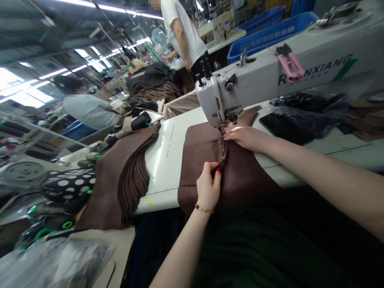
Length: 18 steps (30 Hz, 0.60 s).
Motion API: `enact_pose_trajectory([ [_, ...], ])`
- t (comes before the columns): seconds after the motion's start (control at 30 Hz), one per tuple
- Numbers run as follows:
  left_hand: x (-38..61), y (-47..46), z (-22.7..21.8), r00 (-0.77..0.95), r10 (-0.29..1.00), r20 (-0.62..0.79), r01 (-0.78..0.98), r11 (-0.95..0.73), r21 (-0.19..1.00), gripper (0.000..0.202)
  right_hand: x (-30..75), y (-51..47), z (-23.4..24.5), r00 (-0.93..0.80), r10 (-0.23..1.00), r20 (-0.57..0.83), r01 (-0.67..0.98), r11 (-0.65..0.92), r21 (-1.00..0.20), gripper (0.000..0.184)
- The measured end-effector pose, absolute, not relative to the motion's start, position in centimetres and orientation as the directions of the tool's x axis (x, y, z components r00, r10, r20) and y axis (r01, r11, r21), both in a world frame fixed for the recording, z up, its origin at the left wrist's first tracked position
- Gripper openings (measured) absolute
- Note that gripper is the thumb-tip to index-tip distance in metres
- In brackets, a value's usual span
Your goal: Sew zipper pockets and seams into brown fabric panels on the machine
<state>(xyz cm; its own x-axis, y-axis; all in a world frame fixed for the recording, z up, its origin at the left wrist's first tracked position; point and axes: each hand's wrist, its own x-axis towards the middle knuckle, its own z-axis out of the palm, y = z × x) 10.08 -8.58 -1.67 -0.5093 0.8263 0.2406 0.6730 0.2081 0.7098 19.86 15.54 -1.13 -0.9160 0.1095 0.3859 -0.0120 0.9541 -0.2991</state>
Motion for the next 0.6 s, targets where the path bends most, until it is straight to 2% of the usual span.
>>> enact_pose_trajectory([
  [0.17, 9.7, -8.4, -1.8, -0.538, 0.806, 0.245, 0.595, 0.158, 0.788, 0.008, 19.1, 14.8, -1.6, -0.934, 0.107, 0.340, 0.069, 0.990, -0.122, 0.032],
  [0.33, 9.0, -8.2, -2.1, -0.587, 0.776, 0.228, 0.496, 0.122, 0.860, 0.013, 18.3, 15.2, -1.3, -0.954, 0.034, 0.299, 0.043, 0.999, 0.023, 0.029],
  [0.47, 8.6, -8.1, -2.2, -0.612, 0.765, 0.202, 0.423, 0.101, 0.901, 0.015, 17.5, 15.9, -1.0, -0.964, -0.011, 0.267, 0.014, 0.996, 0.093, 0.027],
  [0.6, 8.5, -8.0, -2.3, -0.621, 0.753, 0.215, 0.406, 0.075, 0.911, 0.016, 17.1, 16.2, -0.8, -0.971, -0.063, 0.229, -0.038, 0.993, 0.114, 0.026],
])
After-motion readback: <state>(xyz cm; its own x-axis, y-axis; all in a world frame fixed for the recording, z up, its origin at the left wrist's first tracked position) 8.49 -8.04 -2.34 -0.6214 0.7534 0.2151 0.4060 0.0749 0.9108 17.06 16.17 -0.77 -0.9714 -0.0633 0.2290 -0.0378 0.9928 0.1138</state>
